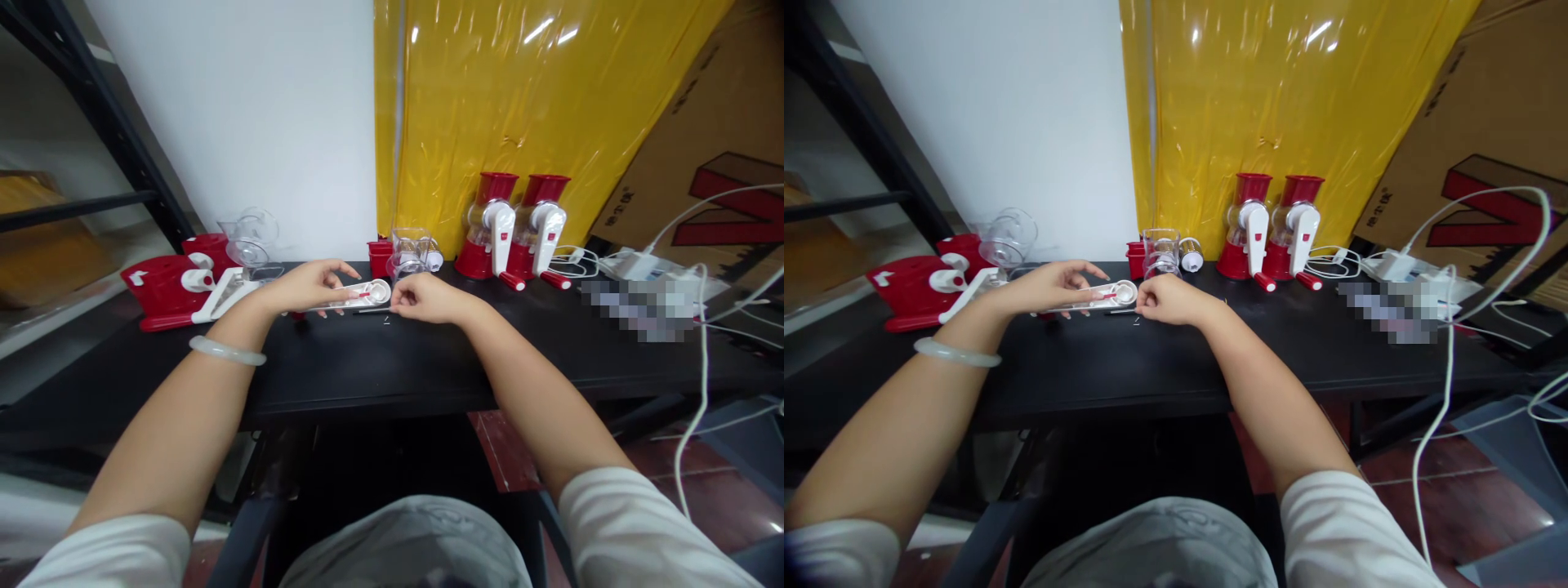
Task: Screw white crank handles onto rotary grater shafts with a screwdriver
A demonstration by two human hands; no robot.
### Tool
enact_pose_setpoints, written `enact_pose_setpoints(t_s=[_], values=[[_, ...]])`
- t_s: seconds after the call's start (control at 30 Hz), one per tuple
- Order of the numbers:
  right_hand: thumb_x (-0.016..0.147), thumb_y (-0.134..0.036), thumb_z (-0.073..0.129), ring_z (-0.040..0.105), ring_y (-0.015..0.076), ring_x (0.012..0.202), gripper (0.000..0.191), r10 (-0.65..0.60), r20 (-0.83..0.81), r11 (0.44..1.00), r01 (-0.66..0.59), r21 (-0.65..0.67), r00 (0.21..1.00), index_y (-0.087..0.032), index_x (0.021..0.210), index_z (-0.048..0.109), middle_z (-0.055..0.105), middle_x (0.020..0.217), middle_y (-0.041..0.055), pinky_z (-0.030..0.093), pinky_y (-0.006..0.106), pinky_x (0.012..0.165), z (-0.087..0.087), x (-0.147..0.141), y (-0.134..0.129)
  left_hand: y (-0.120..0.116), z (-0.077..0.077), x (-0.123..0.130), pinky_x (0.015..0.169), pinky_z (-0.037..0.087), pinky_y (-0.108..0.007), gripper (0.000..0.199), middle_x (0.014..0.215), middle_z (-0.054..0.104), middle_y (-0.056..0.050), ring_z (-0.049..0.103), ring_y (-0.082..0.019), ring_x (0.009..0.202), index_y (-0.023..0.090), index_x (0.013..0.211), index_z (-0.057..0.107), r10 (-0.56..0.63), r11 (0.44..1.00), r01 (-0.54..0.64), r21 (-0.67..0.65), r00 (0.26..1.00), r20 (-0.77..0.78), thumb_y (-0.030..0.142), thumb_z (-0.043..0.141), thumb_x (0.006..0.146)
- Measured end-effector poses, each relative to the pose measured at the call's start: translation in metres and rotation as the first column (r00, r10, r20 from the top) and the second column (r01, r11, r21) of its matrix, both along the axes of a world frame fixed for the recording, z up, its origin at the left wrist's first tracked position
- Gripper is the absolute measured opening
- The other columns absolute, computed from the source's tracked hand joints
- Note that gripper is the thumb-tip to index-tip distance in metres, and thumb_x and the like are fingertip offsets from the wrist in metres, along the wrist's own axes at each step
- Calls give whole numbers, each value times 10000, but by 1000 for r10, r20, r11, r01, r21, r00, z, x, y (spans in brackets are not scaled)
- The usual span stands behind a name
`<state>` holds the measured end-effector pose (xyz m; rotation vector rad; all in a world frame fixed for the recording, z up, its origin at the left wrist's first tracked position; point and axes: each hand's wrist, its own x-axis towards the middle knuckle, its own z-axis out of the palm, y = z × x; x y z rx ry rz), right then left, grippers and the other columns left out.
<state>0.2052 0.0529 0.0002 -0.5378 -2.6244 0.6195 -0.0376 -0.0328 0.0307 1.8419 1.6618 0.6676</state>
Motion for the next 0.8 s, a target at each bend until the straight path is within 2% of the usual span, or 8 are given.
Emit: enact_pose_setpoints(t_s=[0.07, 0.17, 0.33, 0.53, 0.63, 0.73, 0.8], values=[[803, -170, 656, 499, 94, 578, 49, -15, 117, 1000, 16, -15, 993, -135, 798, 690, 609, 657, -5, 356, 238, 600, -4, -4, -2, 0, 1, -3, 495, 489, -212, 580, 766, 728, -53, 690, -181, 660, 201, 1234, 605, 0, 1000, 0, 3, 1000, -5, 453, 734, 728], [813, -178, 678, 516, 97, 579, 57, -59, 189, 996, 45, 77, 980, -143, 775, 701, 638, 663, 12, 348, 239, 598, -11, -10, -4, 0, 1, -4, 498, 493, -210, 529, 805, 731, -70, 687, -172, 648, 202, 1194, 641, -34, 999, 34, -9, 999, -13, 482, 713, 752], [802, -199, 692, 555, 126, 614, 66, -172, 216, 967, 123, 223, 961, -175, 742, 708, 682, 725, 45, 338, 255, 585, -17, -16, -5, 0, 0, -1, 502, 494, -211, 489, 864, 728, -71, 663, -153, 630, 197, 1124, 689, -49, 998, 49, -34, 999, -6, 507, 710, 747], [819, -235, 666, 580, 147, 640, 95, -174, 217, 965, 122, 233, 961, -181, 777, 731, 703, 755, 65, 361, 265, 603, -18, -15, -3, 1, -2, -2, 508, 495, -202, 462, 869, 726, -64, 652, -143, 629, 206, 1110, 712, -70, 997, 70, -38, 997, -10, 506, 698, 758], [857, -198, 578, 598, 164, 691, 153, -198, 137, 959, 162, 234, 971, -166, 827, 725, 712, 809, 85, 385, 275, 646, -13, -12, -4, 1, -2, -2, 509, 502, -207, 447, 853, 730, -56, 659, -146, 623, 216, 1104, 719, -63, 998, 62, -32, 998, -3, 485, 708, 747], [852, -161, 528, 591, 162, 706, 175, -248, -51, 947, 254, 195, 967, -162, 928, 686, 699, 826, 68, 401, 277, 674, -7, -9, -8, -1, -1, 1, 494, 496, -211, 427, 814, 731, -49, 657, -145, 591, 217, 1098, 727, -64, 997, 64, -40, 998, 2, 445, 716, 737], [866, -197, 522, 569, 150, 669, 152, -263, -180, 951, 286, 119, 948, -162, 943, 648, 662, 754, 35, 410, 277, 669, -5, -10, -10, -4, 1, 4, 485, 487, -211, 403, 786, 729, -50, 654, -145, 574, 203, 1082, 730, -71, 997, 71, -41, 997, 6, 422, 704, 745]])
